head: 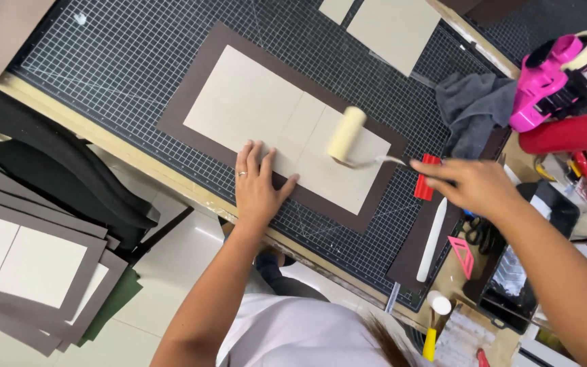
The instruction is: Applying glue to a paper cover and attaching cardboard panels to assemble a book cover.
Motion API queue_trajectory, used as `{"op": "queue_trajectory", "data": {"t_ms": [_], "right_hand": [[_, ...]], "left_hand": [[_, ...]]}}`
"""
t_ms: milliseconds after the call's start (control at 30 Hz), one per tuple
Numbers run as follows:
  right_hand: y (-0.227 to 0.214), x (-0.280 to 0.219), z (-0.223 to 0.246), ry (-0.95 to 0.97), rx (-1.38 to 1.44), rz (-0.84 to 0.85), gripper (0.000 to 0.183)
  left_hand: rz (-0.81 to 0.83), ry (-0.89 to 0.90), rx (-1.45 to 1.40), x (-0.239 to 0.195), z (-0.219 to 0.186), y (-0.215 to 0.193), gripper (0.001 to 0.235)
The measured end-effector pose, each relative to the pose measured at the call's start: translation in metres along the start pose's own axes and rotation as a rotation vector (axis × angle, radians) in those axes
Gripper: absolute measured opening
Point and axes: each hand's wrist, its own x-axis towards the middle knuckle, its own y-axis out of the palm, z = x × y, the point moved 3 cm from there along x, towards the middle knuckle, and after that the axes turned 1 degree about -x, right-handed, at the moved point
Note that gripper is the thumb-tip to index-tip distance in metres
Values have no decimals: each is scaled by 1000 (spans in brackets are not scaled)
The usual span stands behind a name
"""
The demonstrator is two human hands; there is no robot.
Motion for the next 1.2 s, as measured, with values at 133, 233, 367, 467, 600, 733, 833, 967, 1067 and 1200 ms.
{"op": "queue_trajectory", "data": {"t_ms": [133,233,367,467,600,733,833,967,1067,1200], "right_hand": [[13,-51,-36,87,-107,117,49],[12,-33,-22,48,-116,21,45],[14,-1,1,-9,62,-88,42],[37,-43,-25,6,-27,-39,44],[44,-84,-43,79,20,6,48],[44,-81,-32,82,-20,-52,45],[43,-92,-36,64,-34,-84,44],[28,-125,-40,136,-189,-90,45],[16,-139,-20,141,-51,24,46],[23,-129,16,115,-50,88,47]], "left_hand": [[45,-43,11,1,2,1,69],[67,-44,-3,1,2,3,69],[36,-33,-6,0,2,2,65],[5,-9,2,0,-2,-1,62],[-3,-4,6,1,0,1,64],[23,-16,-15,2,-1,3,63],[1,-12,-7,-1,-1,2,61],[-15,-1,-3,0,0,4,61],[16,-35,-3,-3,2,6,64],[21,-41,-1,-2,5,7,64]]}}
